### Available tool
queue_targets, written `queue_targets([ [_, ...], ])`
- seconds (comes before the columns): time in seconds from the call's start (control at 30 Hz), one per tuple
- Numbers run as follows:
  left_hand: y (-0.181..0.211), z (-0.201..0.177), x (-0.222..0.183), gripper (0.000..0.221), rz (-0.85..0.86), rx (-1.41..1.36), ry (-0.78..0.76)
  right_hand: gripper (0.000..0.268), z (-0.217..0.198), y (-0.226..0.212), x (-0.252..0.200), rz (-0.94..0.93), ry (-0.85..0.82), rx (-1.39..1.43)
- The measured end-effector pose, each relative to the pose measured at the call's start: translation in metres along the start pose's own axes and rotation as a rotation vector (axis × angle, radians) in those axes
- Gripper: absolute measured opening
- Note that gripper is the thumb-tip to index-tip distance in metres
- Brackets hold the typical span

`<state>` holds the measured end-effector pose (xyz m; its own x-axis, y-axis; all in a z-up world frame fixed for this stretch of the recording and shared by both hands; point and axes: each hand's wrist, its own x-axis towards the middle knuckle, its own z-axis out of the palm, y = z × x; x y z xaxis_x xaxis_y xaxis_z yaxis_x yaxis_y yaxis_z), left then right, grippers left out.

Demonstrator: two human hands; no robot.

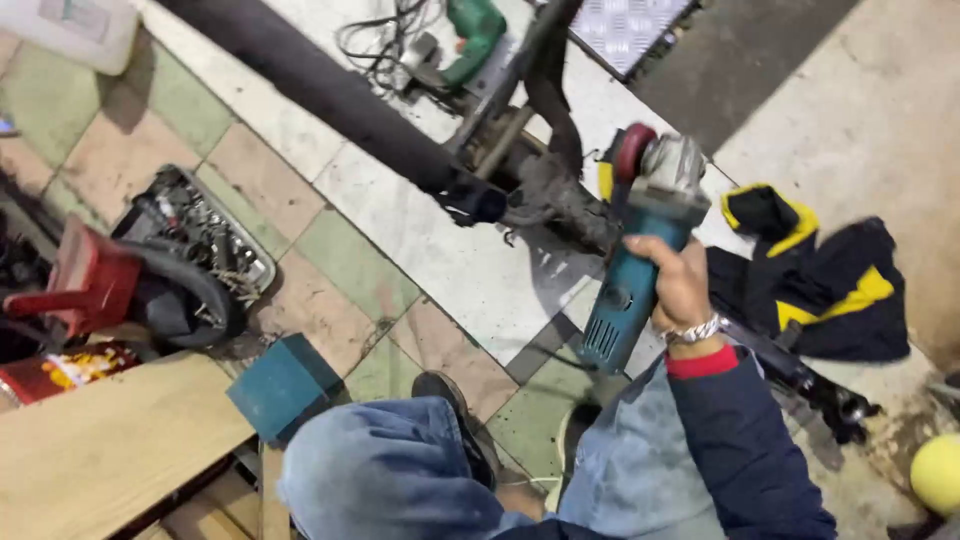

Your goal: Using an angle grinder and a power drill to modify or repair a motorcycle frame

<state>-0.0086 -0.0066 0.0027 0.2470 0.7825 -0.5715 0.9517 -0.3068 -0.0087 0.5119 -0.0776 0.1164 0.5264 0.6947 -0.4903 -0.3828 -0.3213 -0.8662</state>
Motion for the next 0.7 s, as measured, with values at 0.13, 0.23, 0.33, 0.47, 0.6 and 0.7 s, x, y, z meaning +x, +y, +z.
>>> queue_targets([
  [0.13, -0.014, 0.027, -0.038, 0.046, -0.132, -0.084, -0.001, 0.050, 0.037, -0.003, -0.038, 0.005, -0.075, -0.054],
  [0.23, -0.016, 0.043, -0.063, 0.052, -0.218, -0.148, 0.013, 0.056, 0.036, 0.011, -0.042, 0.014, -0.087, -0.123],
  [0.33, -0.010, 0.052, -0.078, 0.058, -0.269, -0.192, 0.007, 0.051, 0.027, 0.018, -0.046, 0.021, -0.040, -0.189],
  [0.47, 0.031, 0.000, -0.048, 0.064, -0.249, -0.223, -0.002, 0.051, 0.012, 0.022, -0.048, 0.032, 0.046, -0.234],
  [0.6, 0.119, -0.109, -0.039, 0.053, 0.289, -0.802, 0.378, 0.048, 0.019, 0.009, -0.062, 0.015, 0.086, -0.351],
  [0.7, 0.212, -0.124, -0.033, 0.067, 0.520, -1.188, -0.022, 0.052, 0.041, -0.016, -0.072, 0.018, 0.089, -0.507],
])
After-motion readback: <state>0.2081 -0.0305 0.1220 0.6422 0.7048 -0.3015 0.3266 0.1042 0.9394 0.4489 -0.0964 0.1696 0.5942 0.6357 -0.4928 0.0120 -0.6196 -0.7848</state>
